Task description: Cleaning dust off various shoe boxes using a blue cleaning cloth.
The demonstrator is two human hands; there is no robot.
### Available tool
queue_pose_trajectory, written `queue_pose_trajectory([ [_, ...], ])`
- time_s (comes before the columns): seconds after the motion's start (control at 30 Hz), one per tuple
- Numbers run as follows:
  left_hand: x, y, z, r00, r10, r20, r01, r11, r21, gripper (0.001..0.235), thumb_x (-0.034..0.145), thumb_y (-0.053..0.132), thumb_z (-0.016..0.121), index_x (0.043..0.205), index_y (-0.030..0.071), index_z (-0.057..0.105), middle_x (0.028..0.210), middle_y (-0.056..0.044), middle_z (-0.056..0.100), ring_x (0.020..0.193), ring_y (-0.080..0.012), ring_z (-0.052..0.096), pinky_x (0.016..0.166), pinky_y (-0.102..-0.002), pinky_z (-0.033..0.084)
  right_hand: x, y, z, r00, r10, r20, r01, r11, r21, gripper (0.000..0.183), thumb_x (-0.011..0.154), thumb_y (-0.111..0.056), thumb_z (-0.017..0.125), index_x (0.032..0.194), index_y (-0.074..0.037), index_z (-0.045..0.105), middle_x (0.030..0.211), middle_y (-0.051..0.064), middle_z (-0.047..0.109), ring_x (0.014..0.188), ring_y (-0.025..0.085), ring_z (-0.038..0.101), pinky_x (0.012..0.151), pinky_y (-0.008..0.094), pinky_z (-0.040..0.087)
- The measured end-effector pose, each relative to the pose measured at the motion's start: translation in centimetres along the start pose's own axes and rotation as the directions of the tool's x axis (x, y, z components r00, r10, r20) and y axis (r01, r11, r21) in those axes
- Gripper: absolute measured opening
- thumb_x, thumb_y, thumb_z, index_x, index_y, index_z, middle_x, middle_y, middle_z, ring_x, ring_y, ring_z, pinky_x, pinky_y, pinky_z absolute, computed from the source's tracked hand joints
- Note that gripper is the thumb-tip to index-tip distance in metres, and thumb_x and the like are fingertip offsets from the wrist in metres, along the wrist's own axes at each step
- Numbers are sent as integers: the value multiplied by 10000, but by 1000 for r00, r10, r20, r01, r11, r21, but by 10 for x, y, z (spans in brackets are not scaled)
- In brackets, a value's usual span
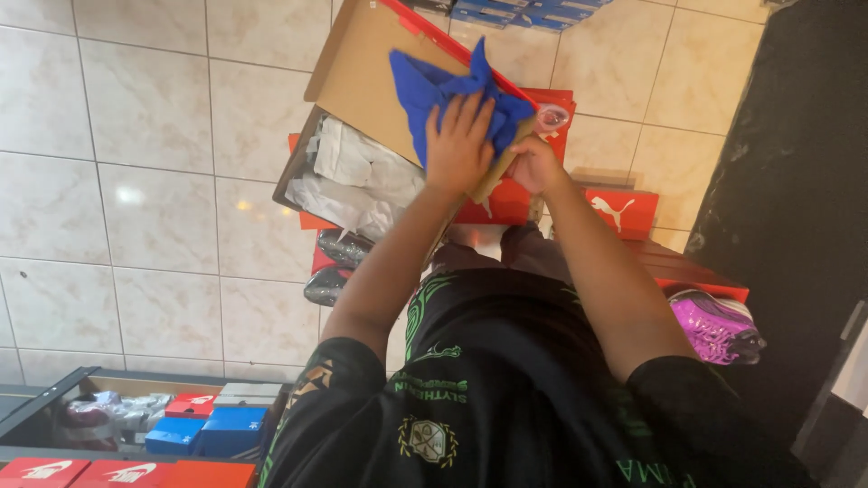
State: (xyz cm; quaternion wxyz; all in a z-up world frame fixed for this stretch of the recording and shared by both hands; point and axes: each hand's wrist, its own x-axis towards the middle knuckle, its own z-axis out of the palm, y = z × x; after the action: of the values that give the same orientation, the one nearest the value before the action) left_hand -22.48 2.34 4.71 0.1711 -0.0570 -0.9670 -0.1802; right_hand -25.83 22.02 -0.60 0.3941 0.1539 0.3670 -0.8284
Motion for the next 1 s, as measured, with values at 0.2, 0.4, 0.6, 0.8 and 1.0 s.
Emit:
queue_pose_trajectory([
  [0.2, 38, -87, 5, 905, -400, 143, 377, 912, 160, 746, 849, 407, 685, 1538, 238, 452, 1638, 0, 358, 1488, -283, 372, 1185, -609, 283, -1, -3, 13, 989, -10, -150, 6, 1000, -26, 565, 732, -29, 555, 1290, -91, 620, 1213, 60, 715, 1070, 257, 689, 893, 416, 575],
  [0.4, -2, -20, 7, 965, -156, 209, 173, 983, -66, 638, 698, 233, 719, 1314, 110, 606, 1510, -105, 498, 1412, -335, 435, 1129, -656, 314, 9, 10, -26, 994, 41, -101, -41, 999, 10, 534, 712, -59, 570, 1236, -112, 660, 1149, 44, 739, 1025, 282, 716, 841, 502, 573],
  [0.6, -22, -48, 38, 930, 359, -75, -366, 922, -128, 438, 879, 436, 520, 1258, 248, 635, 1364, -32, 611, 1359, -234, 504, 1127, -536, 328, 13, 10, -36, 990, 23, -140, -30, 998, -48, 492, 708, -137, 574, 1177, -39, 686, 1130, 152, 738, 1090, 334, 729, 1019, 511, 567],
  [0.8, 30, -147, 0, 999, 28, -30, -30, 998, -55, 496, 789, 338, 656, 1247, 147, 661, 1382, -164, 594, 1311, -363, 517, 1017, -636, 362, -5, -9, 8, 997, 40, -71, -48, 993, -106, 490, 788, -12, 516, 1260, -86, 622, 1151, 61, 714, 1012, 265, 692, 865, 472, 579],
  [1.0, 15, -76, 3, 997, 1, 81, 8, 994, -106, 533, 738, 229, 687, 1248, 78, 656, 1452, -135, 559, 1362, -377, 478, 1030, -711, 356, -7, 0, -9, 998, 16, -58, -25, 986, -164, 433, 797, -38, 548, 1217, -105, 627, 1123, 42, 724, 952, 244, 707, 723, 421, 591],
])
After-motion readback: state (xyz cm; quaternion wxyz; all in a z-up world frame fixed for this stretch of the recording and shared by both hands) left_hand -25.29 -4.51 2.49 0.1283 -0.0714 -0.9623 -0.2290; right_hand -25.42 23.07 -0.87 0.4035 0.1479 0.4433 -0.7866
